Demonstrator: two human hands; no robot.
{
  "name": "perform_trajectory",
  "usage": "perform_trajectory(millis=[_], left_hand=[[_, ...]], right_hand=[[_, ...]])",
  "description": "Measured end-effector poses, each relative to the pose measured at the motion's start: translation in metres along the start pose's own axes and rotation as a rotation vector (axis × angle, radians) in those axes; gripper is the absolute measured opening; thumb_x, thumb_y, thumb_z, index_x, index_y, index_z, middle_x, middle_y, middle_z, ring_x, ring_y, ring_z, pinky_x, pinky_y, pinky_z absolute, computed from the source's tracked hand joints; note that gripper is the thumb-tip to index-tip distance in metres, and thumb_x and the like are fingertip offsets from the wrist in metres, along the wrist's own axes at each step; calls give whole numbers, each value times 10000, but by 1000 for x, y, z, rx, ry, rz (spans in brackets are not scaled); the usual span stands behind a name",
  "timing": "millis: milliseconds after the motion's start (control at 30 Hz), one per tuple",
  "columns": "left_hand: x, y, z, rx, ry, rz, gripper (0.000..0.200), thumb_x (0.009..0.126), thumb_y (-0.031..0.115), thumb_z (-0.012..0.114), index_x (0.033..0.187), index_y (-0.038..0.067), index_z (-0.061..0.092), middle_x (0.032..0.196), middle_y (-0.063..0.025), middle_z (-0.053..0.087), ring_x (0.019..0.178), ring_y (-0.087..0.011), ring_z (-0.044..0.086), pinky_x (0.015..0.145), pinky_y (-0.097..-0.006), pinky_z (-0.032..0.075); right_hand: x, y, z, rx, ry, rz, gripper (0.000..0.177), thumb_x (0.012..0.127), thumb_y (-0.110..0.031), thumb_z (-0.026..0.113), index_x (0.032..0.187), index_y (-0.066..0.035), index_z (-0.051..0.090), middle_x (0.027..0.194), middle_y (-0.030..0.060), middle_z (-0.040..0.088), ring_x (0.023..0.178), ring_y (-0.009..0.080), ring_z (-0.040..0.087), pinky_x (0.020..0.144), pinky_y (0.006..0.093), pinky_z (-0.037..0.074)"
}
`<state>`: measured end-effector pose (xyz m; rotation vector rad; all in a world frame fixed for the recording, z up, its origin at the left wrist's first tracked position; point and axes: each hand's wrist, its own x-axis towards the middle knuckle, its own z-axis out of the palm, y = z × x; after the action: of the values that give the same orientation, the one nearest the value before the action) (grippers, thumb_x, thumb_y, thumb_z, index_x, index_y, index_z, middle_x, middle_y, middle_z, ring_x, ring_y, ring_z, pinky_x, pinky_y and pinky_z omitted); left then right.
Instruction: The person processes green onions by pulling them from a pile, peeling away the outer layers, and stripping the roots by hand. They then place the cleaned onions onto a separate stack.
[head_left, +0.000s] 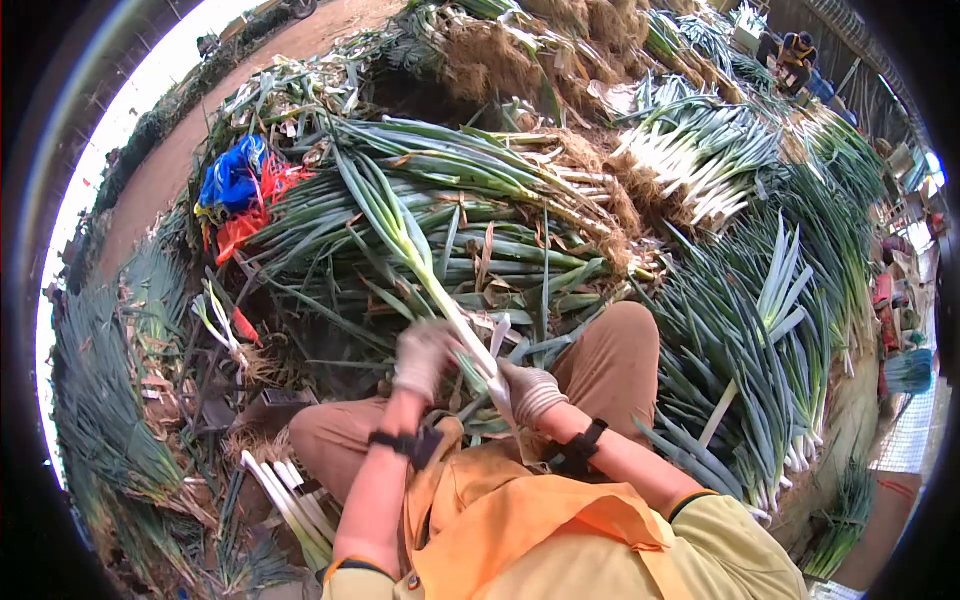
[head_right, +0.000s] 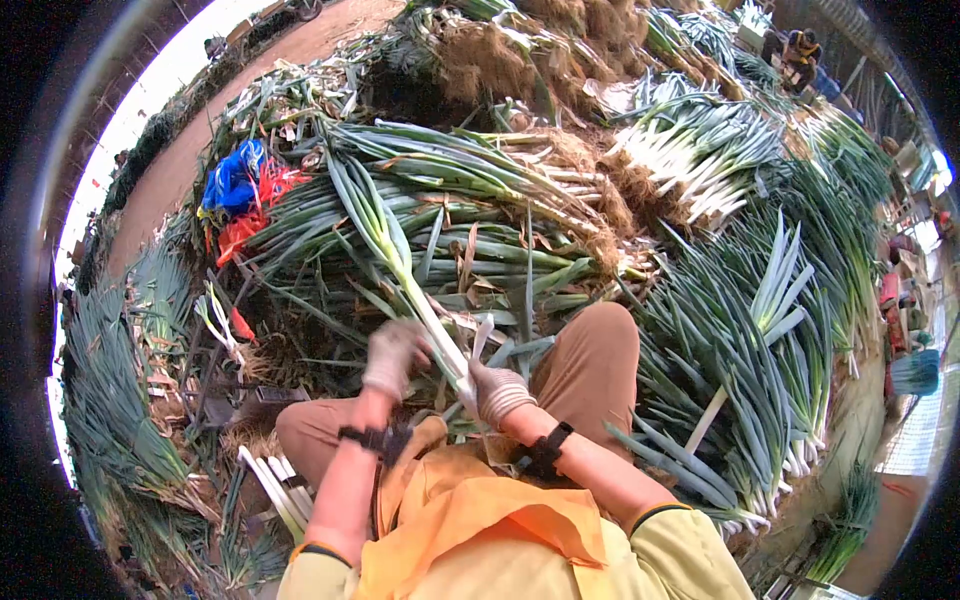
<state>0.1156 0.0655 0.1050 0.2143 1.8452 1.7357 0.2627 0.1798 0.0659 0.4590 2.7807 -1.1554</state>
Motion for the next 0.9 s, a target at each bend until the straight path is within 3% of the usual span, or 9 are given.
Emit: perform_trajectory(millis=[67, 200, 333, 433, 467, 533, 733, 800, 900], left_hand=[[50, -3, -23, -62, 290, -190, 265, 819, 302, 535, 833, 38, 514, 621, -62, 498, 553, -125, 492, 433, -281, 424], [144, -65, -38, -16, 154, -224, 354, 747, 365, 600, 778, 21, 525, 634, -91, 505, 550, -205, 476, 538, -375, 405], [117, 13, -11, -409, 153, -223, 175, 732, 174, 587, 730, 26, 494, 588, -70, 487, 437, -188, 462, 431, -310, 418], [132, 28, -24, -732, 178, -233, 161, 728, 84, 586, 809, 56, 451, 600, -39, 468, 443, -151, 463, 390, -264, 426], [131, 40, -29, -809, 177, -249, 156, 730, 83, 590, 796, 69, 450, 598, -32, 468, 441, -146, 460, 387, -260, 427], [121, 65, -38, -770, 180, -174, 119, 755, 85, 564, 775, 86, 447, 590, -14, 471, 433, -115, 447, 373, -237, 411], [141, 86, -117, -991, 58, -52, 75, 754, 52, 541, 770, 102, 488, 602, 17, 454, 439, -68, 439, 361, -170, 385], [123, 92, -102, -951, 50, -47, 83, 770, 71, 529, 731, 110, 468, 559, 24, 438, 412, -53, 420, 350, -171, 380], [87, 94, -75, -1074, -43, -115, 154, 802, 143, 537, 684, 112, 443, 536, 37, 424, 406, -59, 422, 347, -182, 386]], right_hand=[[-8, -30, -15, -130, -26, 11, 214, 815, -211, 449, 998, -113, 497, 764, 188, 588, 687, 358, 576, 592, 415, 457], [-6, -43, 4, -372, 213, -218, 200, 752, -189, 523, 938, -122, 549, 718, 133, 551, 623, 295, 565, 496, 399, 441], [-17, -70, -42, -244, 425, -388, 143, 660, -145, 575, 798, -108, 574, 763, 106, 566, 787, 281, 557, 634, 370, 458], [-17, -73, -69, 482, 311, -645, 152, 721, -30, 582, 869, -58, 603, 874, 89, 582, 818, 237, 556, 711, 297, 448], [-30, -79, -76, 1318, -62, -213, 164, 766, -25, 576, 928, -3, 592, 926, 87, 588, 848, 161, 564, 732, 243, 449], [-50, -76, -89, 1365, -133, -168, 119, 812, -46, 553, 920, 0, 571, 837, 51, 572, 742, 88, 547, 681, 191, 454], [-109, -36, -115, 706, -387, -187, 216, 786, -91, 520, 986, -21, 564, 724, 46, 568, 630, 188, 540, 590, 293, 452], [-85, -45, -148, -173, -503, -235, 298, 738, -46, 523, 1034, -46, 553, 687, 101, 561, 607, 246, 557, 567, 314, 466], [-9, -32, -121, -179, 40, -375, 477, 723, -68, 569, 1186, -110, 460, 708, 159, 566, 603, 302, 554, 550, 318, 463]])
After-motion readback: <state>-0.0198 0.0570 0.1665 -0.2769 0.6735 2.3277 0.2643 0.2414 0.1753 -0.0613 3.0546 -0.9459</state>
